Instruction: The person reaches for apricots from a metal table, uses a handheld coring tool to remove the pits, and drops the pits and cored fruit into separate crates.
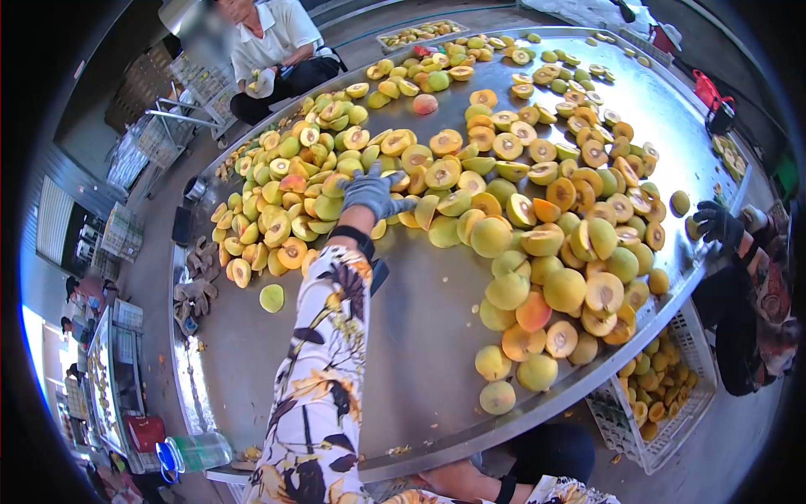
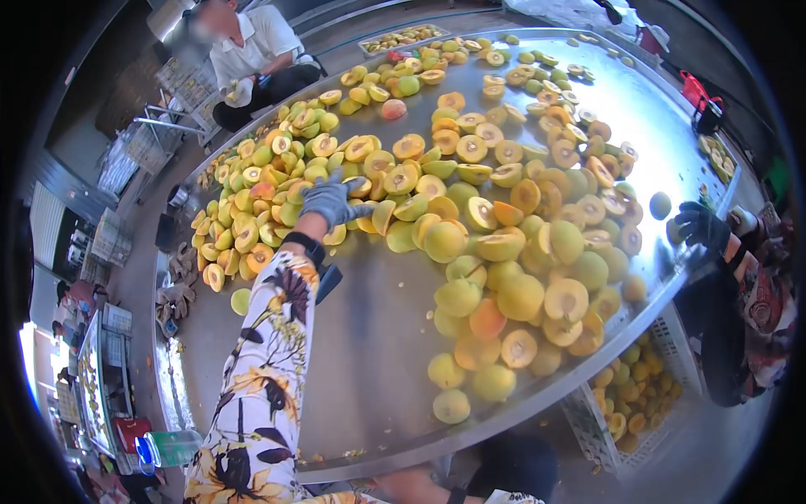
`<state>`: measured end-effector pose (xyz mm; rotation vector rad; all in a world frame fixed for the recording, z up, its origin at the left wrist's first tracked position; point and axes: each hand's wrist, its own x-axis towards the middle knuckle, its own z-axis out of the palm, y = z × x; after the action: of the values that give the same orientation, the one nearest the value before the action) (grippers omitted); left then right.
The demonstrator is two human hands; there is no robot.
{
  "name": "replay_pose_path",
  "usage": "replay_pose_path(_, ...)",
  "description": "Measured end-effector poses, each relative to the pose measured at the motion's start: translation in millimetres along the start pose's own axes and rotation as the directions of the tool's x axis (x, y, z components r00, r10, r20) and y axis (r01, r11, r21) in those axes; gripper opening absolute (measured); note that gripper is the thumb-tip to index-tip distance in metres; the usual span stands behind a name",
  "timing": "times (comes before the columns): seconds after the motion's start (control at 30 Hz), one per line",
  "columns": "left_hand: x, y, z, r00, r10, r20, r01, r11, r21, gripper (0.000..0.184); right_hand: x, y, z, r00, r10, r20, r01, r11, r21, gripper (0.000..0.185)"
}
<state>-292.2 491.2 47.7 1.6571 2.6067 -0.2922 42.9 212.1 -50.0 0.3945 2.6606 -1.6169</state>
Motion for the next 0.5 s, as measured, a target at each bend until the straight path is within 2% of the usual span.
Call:
replay_pose_path(0.03,10,-1,0,0.997,0.012,0.082,-0.010,1.000,-0.019,0.076,1,3,1,0.999,0.026,0.041,-0.029,0.997,0.066,0.029)
replay_pose_path(0.1,20,3,1,0.990,-0.017,0.139,0.024,0.998,-0.054,0.075,-5,13,8,1.000,-0.018,0.015,0.017,0.998,0.054,0.033)
replay_pose_path(0.17,23,1,9,0.996,-0.026,0.088,0.039,0.989,-0.140,0.071,-7,0,-5,0.977,0.211,-0.040,-0.186,0.924,0.333,0.034)
replay_pose_path(0.2,25,-9,16,0.995,0.061,0.074,-0.041,0.967,-0.251,0.070,-1,5,-6,0.993,0.119,-0.012,-0.103,0.901,0.422,0.033)
replay_pose_path(0.23,27,-20,26,0.988,0.147,0.043,-0.122,0.926,-0.357,0.068,0,9,-2,0.993,0.118,0.001,-0.107,0.897,0.430,0.033)
replay_pose_path(0.3,1,-41,53,0.961,0.274,-0.031,-0.237,0.761,-0.604,0.063,2,15,3,0.999,-0.030,0.027,0.027,0.996,0.080,0.028)
replay_pose_path(0.33,-31,-44,50,0.965,0.258,-0.046,-0.220,0.701,-0.679,0.061,2,14,5,0.997,-0.058,0.051,0.059,0.998,-0.021,0.028)
replay_pose_path(0.4,-93,-60,64,0.978,0.202,0.058,-0.111,0.729,-0.676,0.061,3,12,4,0.994,-0.054,0.092,0.063,0.993,-0.103,0.028)
replay_pose_path(0.43,-133,-72,67,0.961,0.268,0.064,-0.145,0.690,-0.709,0.060,4,10,4,0.993,-0.048,0.112,0.063,0.989,-0.134,0.028)
replay_pose_path(0.47,-157,-89,83,0.903,0.425,-0.055,-0.400,0.788,-0.467,0.065,4,8,4,0.991,-0.041,0.127,0.062,0.985,-0.162,0.028)
replay_pose_path(0.5,-180,-99,72,0.900,0.390,0.195,-0.177,0.736,-0.653,0.069,6,6,6,0.990,-0.038,0.134,0.064,0.978,-0.197,0.028)
